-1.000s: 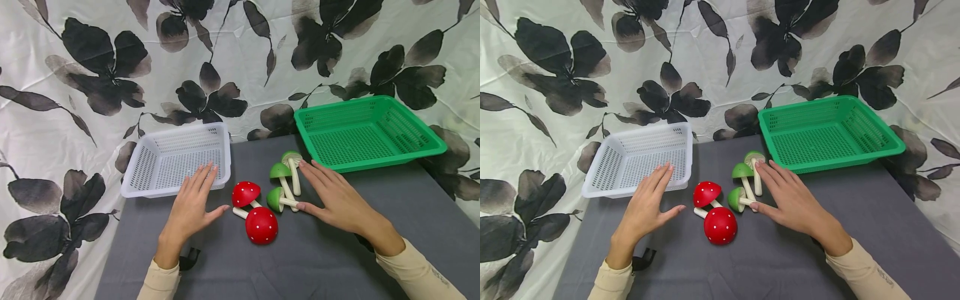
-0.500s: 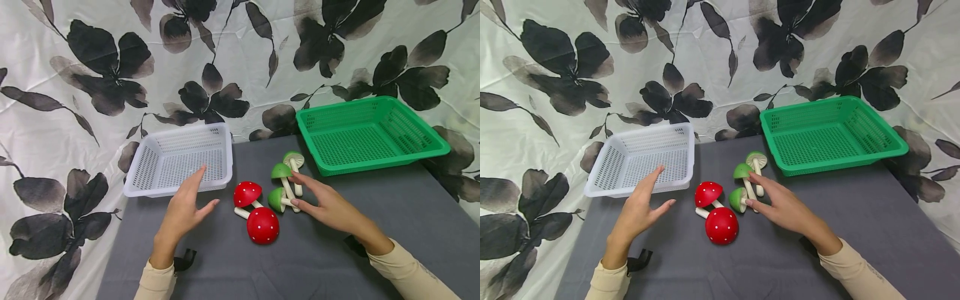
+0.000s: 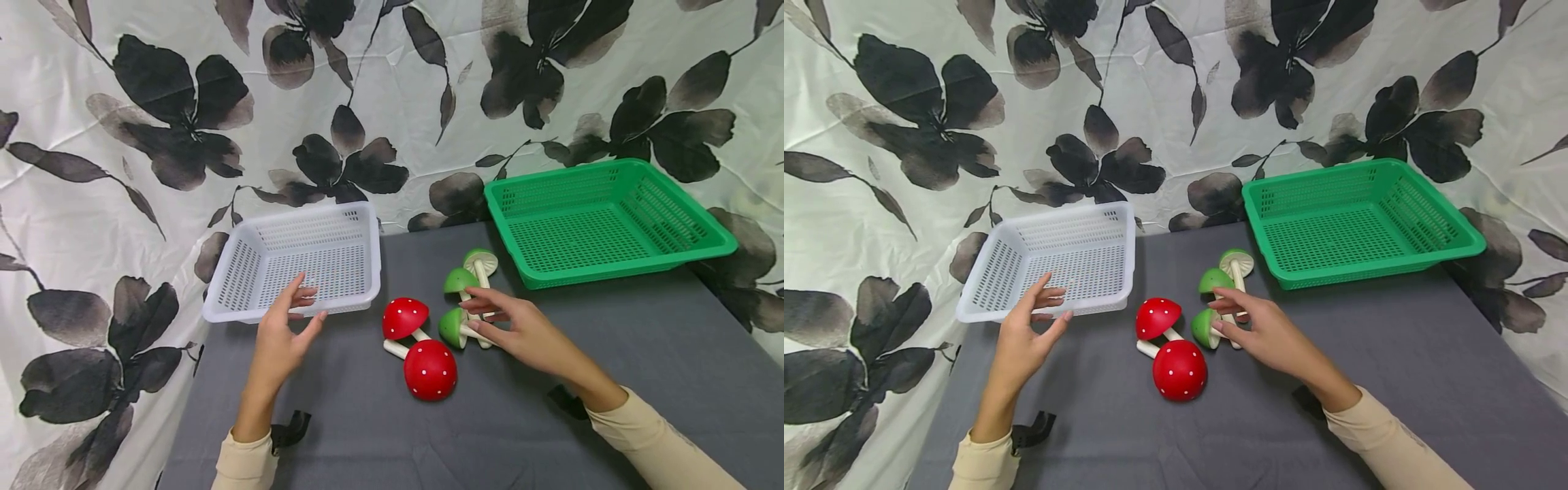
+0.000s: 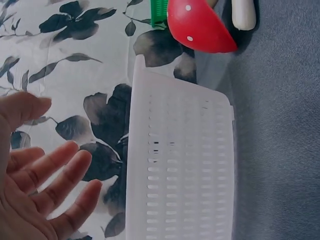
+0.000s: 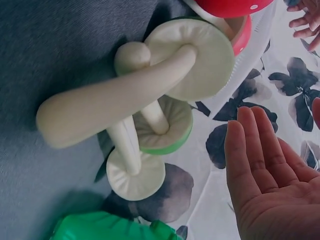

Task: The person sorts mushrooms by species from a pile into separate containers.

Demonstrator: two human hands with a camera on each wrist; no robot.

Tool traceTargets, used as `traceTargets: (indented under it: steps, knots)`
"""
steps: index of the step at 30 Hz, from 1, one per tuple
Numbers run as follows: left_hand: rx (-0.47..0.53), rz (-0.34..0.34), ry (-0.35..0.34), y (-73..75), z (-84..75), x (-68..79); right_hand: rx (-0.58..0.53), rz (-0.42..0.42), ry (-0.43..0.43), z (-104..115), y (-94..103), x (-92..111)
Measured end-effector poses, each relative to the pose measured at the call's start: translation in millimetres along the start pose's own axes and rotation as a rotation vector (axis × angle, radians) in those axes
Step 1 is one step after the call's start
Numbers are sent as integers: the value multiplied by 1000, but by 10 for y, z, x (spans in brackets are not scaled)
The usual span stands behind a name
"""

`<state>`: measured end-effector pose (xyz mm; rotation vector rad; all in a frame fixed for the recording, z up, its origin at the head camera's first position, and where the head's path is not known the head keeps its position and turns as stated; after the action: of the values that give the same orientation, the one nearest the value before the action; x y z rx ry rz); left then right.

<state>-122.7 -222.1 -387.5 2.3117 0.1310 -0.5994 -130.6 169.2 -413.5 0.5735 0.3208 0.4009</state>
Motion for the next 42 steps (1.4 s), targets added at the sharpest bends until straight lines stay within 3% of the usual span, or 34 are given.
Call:
traceTargets:
  steps: [14, 24, 31, 42]
  knots:
    - [271, -123, 366, 207, 249, 181, -137, 61, -77, 38, -175, -148]
    - [329, -187, 503, 273, 473, 289, -199, 86, -71, 57, -261, -183]
    - [305, -247, 591, 318, 606, 376, -226, 123, -105, 60, -336, -216]
    - [88, -323, 579, 237, 831, 402, -292, 198, -138, 92, -433, -298]
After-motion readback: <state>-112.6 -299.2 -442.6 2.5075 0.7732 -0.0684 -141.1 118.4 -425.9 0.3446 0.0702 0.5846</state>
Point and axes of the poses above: each hand's wrist, its own x-axis away from the middle knuckle, its own y-axis out of the back of the hand, z = x × y, the point moved 2 cm from there along -x, towards the middle knuckle, and after that the axes turned 3 degrees about y, right-handed, at the moved point
